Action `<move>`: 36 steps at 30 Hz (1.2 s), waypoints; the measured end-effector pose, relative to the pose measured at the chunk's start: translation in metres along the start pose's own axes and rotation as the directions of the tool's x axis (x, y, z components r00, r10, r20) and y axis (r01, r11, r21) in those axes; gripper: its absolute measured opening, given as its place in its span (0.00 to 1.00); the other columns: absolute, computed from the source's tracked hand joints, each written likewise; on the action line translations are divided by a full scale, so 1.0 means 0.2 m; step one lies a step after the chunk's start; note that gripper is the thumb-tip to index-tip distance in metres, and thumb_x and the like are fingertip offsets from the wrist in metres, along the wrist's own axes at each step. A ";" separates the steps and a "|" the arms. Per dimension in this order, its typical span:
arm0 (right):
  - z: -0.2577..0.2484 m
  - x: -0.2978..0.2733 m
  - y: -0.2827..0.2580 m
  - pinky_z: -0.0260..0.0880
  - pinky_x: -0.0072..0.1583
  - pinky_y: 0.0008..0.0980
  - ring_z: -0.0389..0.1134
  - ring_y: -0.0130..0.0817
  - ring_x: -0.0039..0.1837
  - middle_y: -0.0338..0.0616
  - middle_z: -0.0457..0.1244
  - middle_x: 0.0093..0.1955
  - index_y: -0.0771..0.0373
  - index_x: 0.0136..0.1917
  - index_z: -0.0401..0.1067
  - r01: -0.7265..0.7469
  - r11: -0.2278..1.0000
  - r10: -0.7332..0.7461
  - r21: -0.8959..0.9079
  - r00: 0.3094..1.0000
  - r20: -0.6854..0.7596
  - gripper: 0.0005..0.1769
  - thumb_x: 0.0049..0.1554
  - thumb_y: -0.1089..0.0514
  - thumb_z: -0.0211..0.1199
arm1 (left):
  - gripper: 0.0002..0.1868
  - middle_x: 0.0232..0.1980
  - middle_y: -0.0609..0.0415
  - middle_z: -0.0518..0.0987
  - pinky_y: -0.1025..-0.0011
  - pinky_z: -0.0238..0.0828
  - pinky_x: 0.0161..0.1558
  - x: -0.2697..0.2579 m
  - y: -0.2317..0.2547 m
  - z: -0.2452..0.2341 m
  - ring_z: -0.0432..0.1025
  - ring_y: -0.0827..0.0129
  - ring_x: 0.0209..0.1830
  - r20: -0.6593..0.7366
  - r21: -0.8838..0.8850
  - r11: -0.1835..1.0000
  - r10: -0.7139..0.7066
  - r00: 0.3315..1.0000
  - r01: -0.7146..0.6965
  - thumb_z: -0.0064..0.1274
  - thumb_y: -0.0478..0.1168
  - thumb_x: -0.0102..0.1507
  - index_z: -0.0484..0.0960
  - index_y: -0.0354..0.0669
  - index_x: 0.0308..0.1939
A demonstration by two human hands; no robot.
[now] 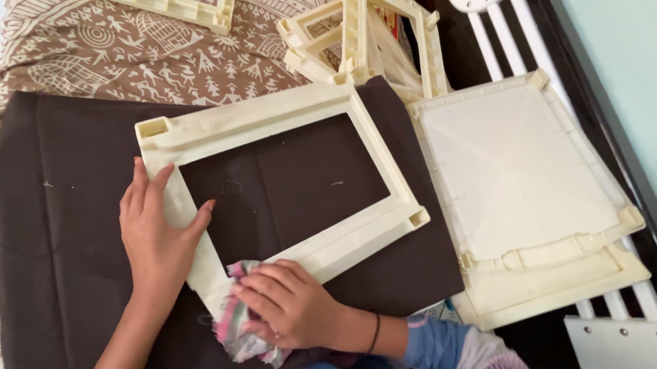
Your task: The person wipes plastic frame parts with a cloth, then stacks the frames together and attaches flat plastic panels to build a small plastic drawer unit on a bed. They press the parts together and align the panels by hand.
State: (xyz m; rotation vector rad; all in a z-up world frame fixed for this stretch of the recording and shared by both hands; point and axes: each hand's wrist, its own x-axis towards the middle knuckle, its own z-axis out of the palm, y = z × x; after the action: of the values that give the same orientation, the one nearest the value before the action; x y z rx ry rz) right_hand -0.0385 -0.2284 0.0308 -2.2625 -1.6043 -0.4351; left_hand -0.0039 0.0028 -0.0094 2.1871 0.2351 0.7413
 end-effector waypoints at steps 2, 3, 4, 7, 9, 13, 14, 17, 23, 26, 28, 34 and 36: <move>-0.01 -0.05 0.05 0.65 0.69 0.50 0.65 0.49 0.66 0.50 0.64 0.63 0.67 0.63 0.73 -0.041 0.999 0.041 -0.016 0.999 0.009 0.23 0.64 0.47 0.61 | 0.37 0.79 0.32 0.62 0.51 0.61 0.69 0.01 0.01 0.00 0.64 0.39 0.72 -0.002 0.003 1.000 0.004 1.000 -0.004 0.71 0.42 0.53 0.76 0.40 0.66; -0.02 -0.07 0.08 0.65 0.69 0.51 0.65 0.49 0.66 0.50 0.64 0.62 0.67 0.62 0.73 -0.059 0.998 0.059 -0.010 0.998 -0.005 0.22 0.64 0.47 0.62 | 0.37 0.79 0.32 0.62 0.52 0.62 0.69 0.01 0.01 -0.01 0.64 0.40 0.72 0.004 -0.013 1.000 -0.011 1.000 0.011 0.70 0.41 0.53 0.76 0.40 0.65; -0.03 -0.10 0.12 0.65 0.68 0.52 0.65 0.49 0.66 0.50 0.64 0.61 0.66 0.60 0.73 -0.078 0.997 0.078 -0.004 0.997 -0.019 0.21 0.63 0.47 0.62 | 0.36 0.79 0.33 0.62 0.53 0.63 0.68 0.02 0.01 -0.01 0.65 0.42 0.72 0.010 -0.030 0.999 -0.026 1.000 0.027 0.69 0.41 0.53 0.76 0.40 0.65; -0.10 -0.20 0.26 0.64 0.68 0.54 0.65 0.49 0.64 0.49 0.64 0.58 0.64 0.56 0.73 -0.146 0.986 0.142 -0.077 0.989 -0.051 0.19 0.57 0.51 0.64 | 0.35 0.80 0.33 0.61 0.55 0.65 0.66 0.01 0.02 -0.02 0.66 0.44 0.71 0.033 -0.060 0.996 -0.070 0.997 0.072 0.68 0.40 0.54 0.76 0.40 0.64; -0.18 -0.28 0.37 0.62 0.67 0.54 0.66 0.48 0.61 0.49 0.64 0.56 0.64 0.54 0.73 -0.252 0.956 0.244 -0.154 0.967 -0.069 0.18 0.53 0.55 0.64 | 0.35 0.80 0.34 0.60 0.56 0.65 0.66 0.02 0.03 -0.02 0.66 0.44 0.71 0.046 -0.064 0.994 -0.082 0.996 0.085 0.68 0.40 0.53 0.76 0.40 0.64; -0.30 -0.39 0.54 0.59 0.67 0.53 0.66 0.50 0.60 0.50 0.65 0.53 0.66 0.48 0.71 -0.449 0.854 0.419 -0.262 0.893 -0.165 0.10 0.56 0.58 0.61 | 0.35 0.80 0.34 0.60 0.55 0.65 0.66 0.02 0.03 -0.03 0.65 0.44 0.71 0.048 -0.061 0.994 -0.087 0.995 0.090 0.68 0.39 0.53 0.77 0.41 0.65; -0.33 -0.40 0.56 0.59 0.67 0.52 0.66 0.50 0.60 0.51 0.65 0.53 0.66 0.49 0.71 -0.439 0.861 0.405 -0.256 0.897 -0.176 0.10 0.56 0.58 0.61 | 0.35 0.80 0.34 0.60 0.55 0.65 0.66 0.02 0.03 -0.03 0.65 0.44 0.71 0.047 -0.063 0.994 -0.088 0.995 0.091 0.68 0.39 0.53 0.77 0.42 0.65; -0.39 -0.40 0.62 0.60 0.66 0.50 0.65 0.51 0.59 0.52 0.65 0.53 0.67 0.49 0.71 -0.398 0.887 0.360 -0.233 0.913 -0.191 0.10 0.57 0.58 0.59 | 0.34 0.80 0.35 0.61 0.56 0.66 0.65 0.02 0.03 -0.02 0.66 0.45 0.71 0.044 -0.087 0.991 -0.102 0.994 0.106 0.67 0.40 0.53 0.78 0.43 0.64; -0.41 -0.36 0.67 0.61 0.58 0.45 0.64 0.49 0.51 0.48 0.65 0.45 0.65 0.43 0.71 -0.420 0.893 0.399 -0.164 0.905 -0.148 0.07 0.55 0.59 0.62 | 0.33 0.79 0.34 0.61 0.56 0.66 0.65 0.02 0.03 -0.02 0.66 0.45 0.71 0.046 -0.055 0.993 -0.100 0.994 0.102 0.68 0.40 0.52 0.79 0.44 0.63; -0.40 -0.35 0.69 0.61 0.56 0.43 0.64 0.46 0.48 0.45 0.64 0.41 0.64 0.40 0.70 -0.454 0.879 0.426 -0.144 0.884 -0.190 0.06 0.55 0.60 0.63 | 0.32 0.80 0.34 0.60 0.56 0.67 0.63 0.01 0.02 -0.01 0.66 0.44 0.71 0.045 -0.090 0.989 -0.111 0.993 0.114 0.66 0.39 0.53 0.79 0.44 0.62; -0.38 -0.34 0.70 0.60 0.55 0.42 0.64 0.45 0.46 0.44 0.64 0.40 0.63 0.39 0.69 -0.475 0.869 0.438 -0.139 0.870 -0.227 0.05 0.54 0.61 0.63 | 0.31 0.80 0.35 0.60 0.55 0.67 0.63 0.02 0.02 -0.01 0.66 0.45 0.71 0.039 -0.091 0.990 -0.106 0.994 0.109 0.66 0.39 0.53 0.79 0.44 0.62; -0.37 -0.33 0.68 0.60 0.53 0.42 0.62 0.45 0.44 0.43 0.62 0.38 0.63 0.37 0.68 -0.449 0.880 0.401 -0.155 0.878 -0.262 0.06 0.54 0.61 0.63 | 0.32 0.80 0.36 0.59 0.54 0.65 0.65 0.03 0.02 -0.02 0.64 0.45 0.71 0.047 -0.080 0.992 -0.098 0.994 0.102 0.66 0.38 0.53 0.79 0.44 0.62; -0.37 -0.33 0.67 0.60 0.52 0.42 0.62 0.45 0.44 0.43 0.62 0.38 0.62 0.37 0.68 -0.456 0.877 0.406 -0.151 0.872 -0.272 0.06 0.54 0.61 0.63 | 0.32 0.80 0.37 0.59 0.54 0.64 0.65 0.01 0.01 -0.02 0.64 0.45 0.71 0.047 -0.077 0.992 -0.098 0.994 0.102 0.66 0.38 0.53 0.79 0.44 0.62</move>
State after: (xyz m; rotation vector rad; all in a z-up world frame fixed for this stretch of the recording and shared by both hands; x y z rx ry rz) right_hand 0.0637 -0.3580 0.0568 -2.5209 -0.9300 -0.7426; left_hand -0.0039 0.0043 -0.0040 2.0976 0.2861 0.6361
